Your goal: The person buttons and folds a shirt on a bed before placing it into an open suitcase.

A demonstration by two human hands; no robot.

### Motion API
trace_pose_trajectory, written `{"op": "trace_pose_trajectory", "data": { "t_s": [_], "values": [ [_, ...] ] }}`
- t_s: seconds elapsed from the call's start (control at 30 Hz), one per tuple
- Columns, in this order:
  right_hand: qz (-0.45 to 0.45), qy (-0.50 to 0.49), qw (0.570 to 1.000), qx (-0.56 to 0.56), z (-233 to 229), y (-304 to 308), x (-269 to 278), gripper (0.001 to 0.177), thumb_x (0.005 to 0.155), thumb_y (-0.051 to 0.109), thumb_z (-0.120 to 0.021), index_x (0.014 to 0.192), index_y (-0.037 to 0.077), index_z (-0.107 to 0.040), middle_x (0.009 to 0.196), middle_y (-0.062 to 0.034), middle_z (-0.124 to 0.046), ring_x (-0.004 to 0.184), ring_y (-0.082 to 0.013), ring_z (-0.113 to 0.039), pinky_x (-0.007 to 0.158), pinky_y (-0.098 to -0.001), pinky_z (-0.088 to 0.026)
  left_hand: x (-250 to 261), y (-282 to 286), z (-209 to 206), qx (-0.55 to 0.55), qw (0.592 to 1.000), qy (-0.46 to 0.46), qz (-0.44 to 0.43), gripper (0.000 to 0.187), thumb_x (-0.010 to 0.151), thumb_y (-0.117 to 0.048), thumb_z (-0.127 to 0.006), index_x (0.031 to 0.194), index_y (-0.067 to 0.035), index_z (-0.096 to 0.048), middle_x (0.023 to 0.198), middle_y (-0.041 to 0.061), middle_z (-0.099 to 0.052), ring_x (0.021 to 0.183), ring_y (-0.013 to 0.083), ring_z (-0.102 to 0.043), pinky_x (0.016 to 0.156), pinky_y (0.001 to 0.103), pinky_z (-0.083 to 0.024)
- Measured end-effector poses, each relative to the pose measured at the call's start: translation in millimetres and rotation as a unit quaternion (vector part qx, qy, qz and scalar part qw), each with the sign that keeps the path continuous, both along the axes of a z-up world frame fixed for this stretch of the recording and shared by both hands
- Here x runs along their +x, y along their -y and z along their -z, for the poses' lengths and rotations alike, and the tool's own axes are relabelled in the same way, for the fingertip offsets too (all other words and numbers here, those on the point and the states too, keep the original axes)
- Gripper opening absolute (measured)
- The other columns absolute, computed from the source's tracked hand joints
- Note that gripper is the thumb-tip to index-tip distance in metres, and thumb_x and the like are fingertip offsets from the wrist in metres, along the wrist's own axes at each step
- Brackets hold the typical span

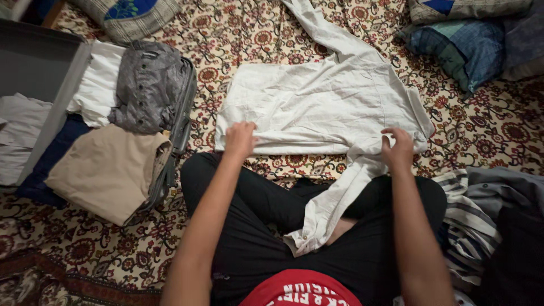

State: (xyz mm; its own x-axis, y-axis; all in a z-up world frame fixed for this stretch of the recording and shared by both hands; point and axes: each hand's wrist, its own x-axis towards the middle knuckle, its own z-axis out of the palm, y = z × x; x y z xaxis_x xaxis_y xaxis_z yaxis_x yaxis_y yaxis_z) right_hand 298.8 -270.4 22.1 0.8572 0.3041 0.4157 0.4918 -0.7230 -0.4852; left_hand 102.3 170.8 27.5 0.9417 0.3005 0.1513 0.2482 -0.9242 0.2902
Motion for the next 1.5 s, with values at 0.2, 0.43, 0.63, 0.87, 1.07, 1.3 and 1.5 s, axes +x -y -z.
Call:
{"op": "trace_pose_trajectory", "data": {
  "t_s": [0.2, 0.43, 0.63, 0.87, 1.07, 1.3, 1.5],
  "values": [
    [0.041, -0.054, 0.991, 0.114, -26.1, 23.4, -22.8, 0.018, 0.093, 0.001, -0.063, 0.104, 0.01, -0.074, 0.103, -0.0107, -0.071, 0.092, -0.0266, -0.07, 0.071, -0.0385, -0.056, -110.5, 162.7, -56.7, -0.319, 0.901, 0.03, 0.294, 0.052, 0.08, -0.036, -0.081, 0.121, -0.008, -0.069, 0.124, 0.016, -0.067, 0.12, 0.0352, -0.062, 0.104, 0.045, -0.05],
    [0.055, -0.148, 0.987, 0.008, 14.9, 122.6, -0.5, 0.022, 0.088, -0.003, -0.064, 0.102, 0.009, -0.076, 0.097, -0.0093, -0.077, 0.089, -0.0229, -0.074, 0.08, -0.0367, -0.056, -198.3, 198.1, -77.0, -0.232, 0.93, -0.063, 0.279, 0.076, 0.065, -0.041, -0.089, 0.133, -0.019, -0.065, 0.144, 0.017, -0.05, 0.135, 0.0401, -0.043, 0.104, 0.053, -0.037],
    [0.016, -0.275, 0.944, -0.181, 59.7, 117.4, 52.3, 0.018, 0.085, 0.01, -0.075, 0.102, 0.007, -0.075, 0.095, -0.015, -0.077, 0.085, -0.0257, -0.073, 0.079, -0.0375, -0.057, -193.9, 208.8, -71.7, -0.257, 0.931, -0.04, 0.257, 0.064, 0.072, -0.043, -0.089, 0.127, -0.019, -0.068, 0.127, 0.014, -0.062, 0.119, 0.0362, -0.057, 0.095, 0.048, -0.047],
    [-0.088, -0.429, 0.887, -0.145, 58.9, 105.4, 53.4, 0.026, 0.089, 0.022, -0.078, 0.114, 0.014, -0.075, 0.09, -0.0074, -0.075, 0.081, -0.0167, -0.066, 0.073, -0.033, -0.053, -183.4, 212.8, -57.9, -0.322, 0.927, -0.07, 0.178, 0.051, 0.077, -0.014, -0.076, 0.128, -0.017, -0.071, 0.108, 0.013, -0.074, 0.098, 0.0362, -0.072, 0.083, 0.042, -0.057],
    [-0.056, -0.371, 0.923, 0.086, 48.2, 112.4, 43.0, 0.025, 0.097, 0.006, -0.064, 0.117, 0.002, -0.078, 0.091, -0.0097, -0.071, 0.072, -0.0097, -0.06, 0.062, -0.0252, -0.051, -171.1, 165.2, -65.1, -0.44, 0.893, 0.057, 0.075, 0.042, 0.075, -0.009, -0.077, 0.117, -0.006, -0.073, 0.111, 0.011, -0.079, 0.101, 0.02, -0.076, 0.089, 0.033, -0.058],
    [-0.051, -0.322, 0.922, 0.209, 13.0, 81.9, 33.0, 0.037, 0.08, 0.001, -0.064, 0.113, 0.011, -0.075, 0.096, 0.0021, -0.074, 0.074, -0.0102, -0.064, 0.059, -0.0262, -0.048, -129.7, 85.1, -61.7, -0.575, 0.811, 0.105, -0.014, 0.039, 0.082, -0.011, -0.08, 0.119, -0.003, -0.07, 0.105, 0.005, -0.075, 0.092, 0.0115, -0.07, 0.08, 0.026, -0.058],
    [-0.005, -0.108, 0.994, 0.027, 23.4, 61.4, 47.6, 0.024, 0.092, 0.028, -0.084, 0.096, 0.005, -0.079, 0.092, -0.0093, -0.071, 0.078, -0.0185, -0.066, 0.072, -0.0321, -0.053, -71.4, 23.4, -41.8, -0.523, 0.842, 0.119, -0.052, 0.036, 0.09, -0.02, -0.08, 0.116, 0.003, -0.072, 0.098, 0.008, -0.074, 0.084, 0.0119, -0.066, 0.073, 0.027, -0.054]
  ]
}}
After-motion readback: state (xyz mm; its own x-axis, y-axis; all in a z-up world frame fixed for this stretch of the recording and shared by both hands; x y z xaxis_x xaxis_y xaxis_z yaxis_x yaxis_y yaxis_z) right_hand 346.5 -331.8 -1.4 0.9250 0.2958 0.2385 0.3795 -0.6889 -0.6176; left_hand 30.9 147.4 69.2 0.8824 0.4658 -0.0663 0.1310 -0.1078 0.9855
